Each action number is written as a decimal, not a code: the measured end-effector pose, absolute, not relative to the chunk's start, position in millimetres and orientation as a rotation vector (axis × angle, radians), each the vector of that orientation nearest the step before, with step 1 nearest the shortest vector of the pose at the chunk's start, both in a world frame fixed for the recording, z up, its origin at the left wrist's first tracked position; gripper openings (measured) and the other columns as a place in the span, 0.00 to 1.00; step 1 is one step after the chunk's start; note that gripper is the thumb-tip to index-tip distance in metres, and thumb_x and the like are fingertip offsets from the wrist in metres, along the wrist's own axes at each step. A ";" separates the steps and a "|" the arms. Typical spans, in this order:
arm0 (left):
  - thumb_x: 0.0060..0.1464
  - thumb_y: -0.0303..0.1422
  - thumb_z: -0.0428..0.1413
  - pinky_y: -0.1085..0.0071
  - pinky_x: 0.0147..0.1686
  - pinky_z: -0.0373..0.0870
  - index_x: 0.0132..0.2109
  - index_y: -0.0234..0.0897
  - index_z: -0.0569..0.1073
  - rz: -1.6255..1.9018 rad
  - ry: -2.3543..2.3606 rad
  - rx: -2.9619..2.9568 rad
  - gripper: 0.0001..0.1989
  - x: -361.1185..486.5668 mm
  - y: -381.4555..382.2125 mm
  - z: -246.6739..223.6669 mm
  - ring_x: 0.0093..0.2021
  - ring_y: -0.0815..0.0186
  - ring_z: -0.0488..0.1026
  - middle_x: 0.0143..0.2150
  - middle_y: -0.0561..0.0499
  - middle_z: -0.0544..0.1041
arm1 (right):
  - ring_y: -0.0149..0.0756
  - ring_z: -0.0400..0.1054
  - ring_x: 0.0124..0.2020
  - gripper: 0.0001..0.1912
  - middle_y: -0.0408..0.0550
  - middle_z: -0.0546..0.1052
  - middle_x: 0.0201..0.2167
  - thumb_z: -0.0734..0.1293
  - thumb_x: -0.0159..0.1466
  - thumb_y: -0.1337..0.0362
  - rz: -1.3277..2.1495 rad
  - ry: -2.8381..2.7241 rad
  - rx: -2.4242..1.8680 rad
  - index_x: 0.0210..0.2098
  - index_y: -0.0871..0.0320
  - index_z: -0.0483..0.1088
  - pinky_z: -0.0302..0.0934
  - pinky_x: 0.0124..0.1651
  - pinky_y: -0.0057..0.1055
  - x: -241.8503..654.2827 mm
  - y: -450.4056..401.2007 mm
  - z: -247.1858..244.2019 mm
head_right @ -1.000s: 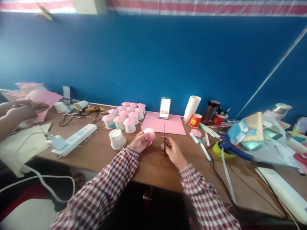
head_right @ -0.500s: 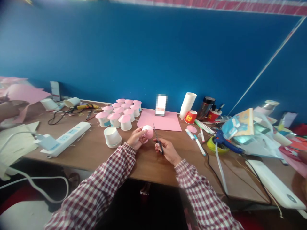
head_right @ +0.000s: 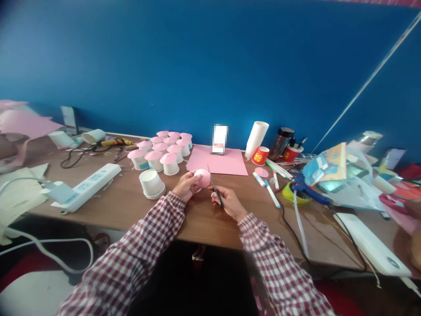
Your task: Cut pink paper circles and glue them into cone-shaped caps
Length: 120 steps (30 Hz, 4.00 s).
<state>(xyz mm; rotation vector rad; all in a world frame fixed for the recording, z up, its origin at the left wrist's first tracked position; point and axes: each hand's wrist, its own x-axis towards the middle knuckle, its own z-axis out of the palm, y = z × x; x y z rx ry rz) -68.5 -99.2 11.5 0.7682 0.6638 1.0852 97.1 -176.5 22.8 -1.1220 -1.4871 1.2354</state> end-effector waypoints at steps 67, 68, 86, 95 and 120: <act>0.35 0.31 0.66 0.81 0.19 0.64 0.38 0.31 0.72 1.073 0.694 0.776 0.20 -67.4 -98.3 8.5 0.24 0.74 0.70 0.29 0.52 0.73 | 0.27 0.61 0.21 0.29 0.42 0.67 0.21 0.65 0.54 0.45 1.208 -1.503 -1.156 0.44 0.64 0.70 0.59 0.25 0.27 97.6 -174.9 21.8; 0.35 0.31 0.66 0.81 0.19 0.64 0.38 0.31 0.72 1.072 0.696 0.775 0.20 -67.3 -98.3 8.6 0.24 0.74 0.70 0.29 0.52 0.73 | 0.27 0.61 0.22 0.29 0.42 0.67 0.21 0.65 0.54 0.45 1.208 -1.505 -1.155 0.43 0.64 0.70 0.59 0.25 0.27 97.6 -174.8 21.7; 0.37 0.32 0.65 0.81 0.22 0.67 0.40 0.31 0.72 1.064 0.673 0.815 0.20 -67.3 -97.7 7.5 0.27 0.73 0.72 0.32 0.49 0.75 | 0.26 0.62 0.20 0.27 0.41 0.67 0.21 0.66 0.54 0.46 1.253 -1.453 -1.167 0.42 0.62 0.70 0.59 0.24 0.26 97.9 -173.4 20.5; 0.36 0.31 0.66 0.81 0.20 0.66 0.37 0.32 0.72 1.070 0.698 0.774 0.18 -67.6 -100.2 12.1 0.23 0.74 0.70 0.27 0.52 0.74 | 0.27 0.61 0.21 0.26 0.41 0.67 0.20 0.65 0.55 0.47 1.230 -1.466 -1.170 0.42 0.63 0.70 0.58 0.24 0.26 98.2 -174.8 21.5; 0.34 0.32 0.67 0.81 0.19 0.63 0.39 0.32 0.71 1.062 0.762 0.784 0.22 -69.5 -100.2 15.2 0.24 0.74 0.70 0.29 0.52 0.73 | 0.26 0.60 0.20 0.23 0.40 0.66 0.19 0.66 0.55 0.50 1.233 -1.453 -1.192 0.40 0.64 0.70 0.57 0.24 0.26 99.0 -174.7 21.2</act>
